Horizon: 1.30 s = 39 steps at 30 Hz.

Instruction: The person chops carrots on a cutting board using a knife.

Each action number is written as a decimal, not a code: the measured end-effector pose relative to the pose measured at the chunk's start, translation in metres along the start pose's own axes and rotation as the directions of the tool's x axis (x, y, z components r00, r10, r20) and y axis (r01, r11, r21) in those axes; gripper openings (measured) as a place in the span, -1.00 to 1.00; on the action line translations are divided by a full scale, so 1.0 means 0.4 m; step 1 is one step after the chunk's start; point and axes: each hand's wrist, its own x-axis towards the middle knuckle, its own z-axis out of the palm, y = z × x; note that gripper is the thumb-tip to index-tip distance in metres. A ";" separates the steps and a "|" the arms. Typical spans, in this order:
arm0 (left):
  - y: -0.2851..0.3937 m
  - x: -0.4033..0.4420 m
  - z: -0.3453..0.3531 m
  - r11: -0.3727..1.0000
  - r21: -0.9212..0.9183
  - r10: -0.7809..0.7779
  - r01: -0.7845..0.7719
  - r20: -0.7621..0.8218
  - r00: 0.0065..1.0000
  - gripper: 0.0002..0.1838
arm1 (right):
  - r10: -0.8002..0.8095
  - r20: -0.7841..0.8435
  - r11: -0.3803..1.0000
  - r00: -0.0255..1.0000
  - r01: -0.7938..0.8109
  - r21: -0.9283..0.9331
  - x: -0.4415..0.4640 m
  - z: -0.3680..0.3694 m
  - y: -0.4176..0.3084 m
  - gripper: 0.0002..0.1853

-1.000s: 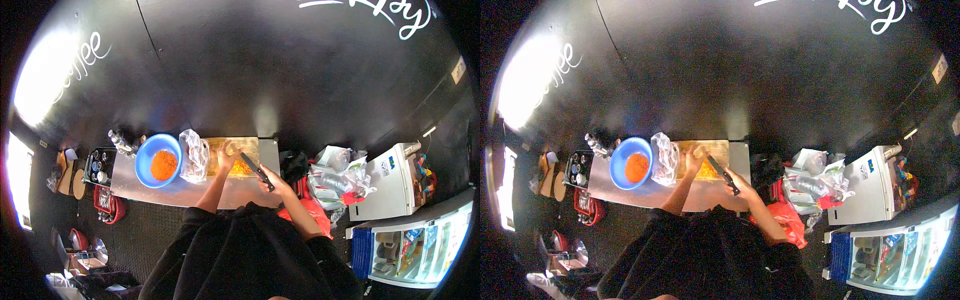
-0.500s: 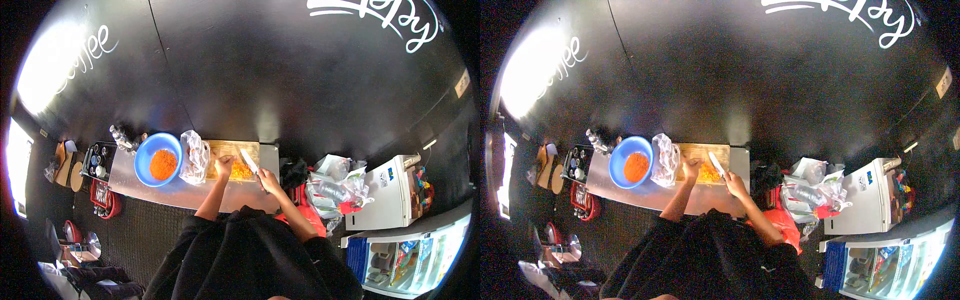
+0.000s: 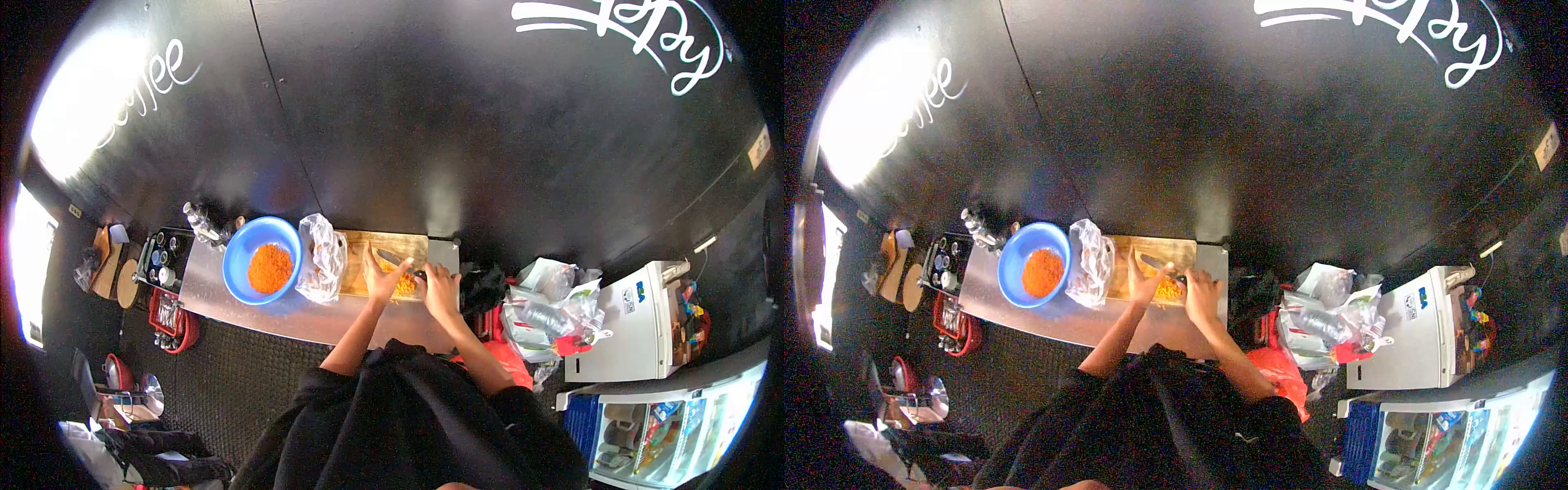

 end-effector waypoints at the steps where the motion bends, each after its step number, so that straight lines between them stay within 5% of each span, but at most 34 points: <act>1: 0.023 -0.008 0.000 0.986 0.169 0.006 -0.009 0.016 1.000 0.10 | 0.000 0.031 1.000 1.000 0.000 0.012 0.007 -0.007 -0.005 -0.77; 2: 0.047 -0.014 0.000 0.943 0.332 0.010 -0.020 0.034 0.999 0.20 | 0.000 0.062 1.000 0.998 -0.001 0.022 0.010 -0.014 -0.010 -0.76; 5: 0.072 -0.005 0.006 0.926 0.378 -0.017 -0.015 0.079 0.997 0.31 | 0.018 0.015 0.999 1.000 -0.018 0.049 0.011 -0.001 -0.012 -0.76; 11: 0.026 0.023 0.017 0.892 0.433 0.067 -0.127 0.150 0.986 0.35 | 0.040 -0.004 0.979 0.999 -0.038 0.202 0.013 -0.005 -0.008 -0.77; 21: -0.025 0.080 -0.003 0.851 0.483 0.178 -0.204 0.100 0.979 0.29 | 0.070 0.021 0.990 0.997 -0.072 0.122 0.016 -0.031 -0.012 -0.79; 31: -0.102 0.146 -0.037 0.918 0.309 0.227 -0.248 0.104 0.968 -0.11 | 0.049 0.071 0.992 0.996 -0.057 0.114 0.005 -0.045 0.033 -0.79; 33: -0.112 0.152 -0.043 0.899 0.344 0.208 -0.270 0.206 0.956 -0.32 | 0.060 0.083 0.992 0.995 -0.069 0.105 -0.008 -0.043 0.037 -0.79; 34: -0.111 0.153 -0.037 0.865 0.359 0.315 -0.351 0.157 0.936 -0.58 | 0.061 0.083 0.992 0.995 -0.069 0.105 -0.010 -0.039 0.041 -0.79; 39: -0.128 0.145 -0.043 0.911 0.291 0.246 -0.291 0.183 0.952 -0.80 | 0.131 0.132 0.983 0.982 -0.146 0.110 -0.032 -0.014 0.039 -0.79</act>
